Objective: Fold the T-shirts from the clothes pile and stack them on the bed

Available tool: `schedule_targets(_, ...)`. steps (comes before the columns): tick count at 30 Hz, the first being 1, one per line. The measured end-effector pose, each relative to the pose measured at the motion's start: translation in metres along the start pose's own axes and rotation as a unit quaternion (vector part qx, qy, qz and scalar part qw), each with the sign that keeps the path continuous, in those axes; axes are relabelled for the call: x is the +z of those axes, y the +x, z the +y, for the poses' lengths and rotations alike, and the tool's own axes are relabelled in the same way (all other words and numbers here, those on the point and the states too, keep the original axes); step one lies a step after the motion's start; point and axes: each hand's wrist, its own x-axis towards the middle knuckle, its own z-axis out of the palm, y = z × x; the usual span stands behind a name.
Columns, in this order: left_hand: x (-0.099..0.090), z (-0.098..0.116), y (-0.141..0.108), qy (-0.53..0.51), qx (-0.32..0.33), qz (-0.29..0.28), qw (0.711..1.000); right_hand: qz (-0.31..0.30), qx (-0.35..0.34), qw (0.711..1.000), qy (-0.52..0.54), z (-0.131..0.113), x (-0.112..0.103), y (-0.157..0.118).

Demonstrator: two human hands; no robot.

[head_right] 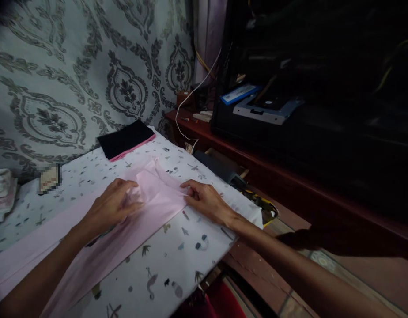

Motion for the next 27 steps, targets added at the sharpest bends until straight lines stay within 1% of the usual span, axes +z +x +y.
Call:
schedule_targets(1,0.0,-0.001,-0.006,0.027,0.005,-0.005,1.0,0.001,0.0,1.0,0.001,0.0,0.0,0.0)
schedule_targets(3,0.0,-0.013,-0.01,0.056,-0.013,0.004,0.998,0.002,0.0,1.0,0.001,0.001,0.001,0.0)
schedule_targets(7,-0.005,-0.047,-0.008,0.05,-0.107,0.035,0.992,0.005,0.001,1.0,0.012,0.004,0.003,0.001)
schedule_targets(9,-0.007,-0.053,-0.008,0.048,-0.13,0.043,0.989,0.005,0.002,1.0,0.023,0.005,0.004,0.001)
schedule_targets(11,-0.005,-0.048,-0.008,0.051,-0.13,0.037,0.989,0.004,0.002,0.999,0.033,0.005,0.004,0.001)
schedule_targets(15,0.001,-0.027,-0.005,0.079,-0.129,0.002,0.988,0.004,0.007,0.998,0.056,-0.001,0.002,-0.001)
schedule_targets(17,0.003,-0.022,-0.001,0.092,-0.134,-0.013,0.987,-0.001,0.014,0.998,0.068,-0.004,0.001,-0.001)
schedule_targets(20,0.005,-0.025,0.004,0.088,-0.12,-0.02,0.989,-0.001,0.019,0.997,0.075,-0.004,-0.001,-0.002)
schedule_targets(23,0.007,-0.029,0.006,0.07,-0.097,0.013,0.993,0.009,0.013,0.998,0.064,-0.003,0.0,-0.003)
schedule_targets(25,0.007,-0.03,0.005,0.076,-0.098,0.026,0.992,0.014,0.007,0.998,0.055,-0.001,0.0,-0.003)
schedule_targets(27,0.006,-0.03,0.005,0.09,-0.105,0.013,0.99,0.018,0.003,0.998,0.053,0.0,0.001,-0.002)
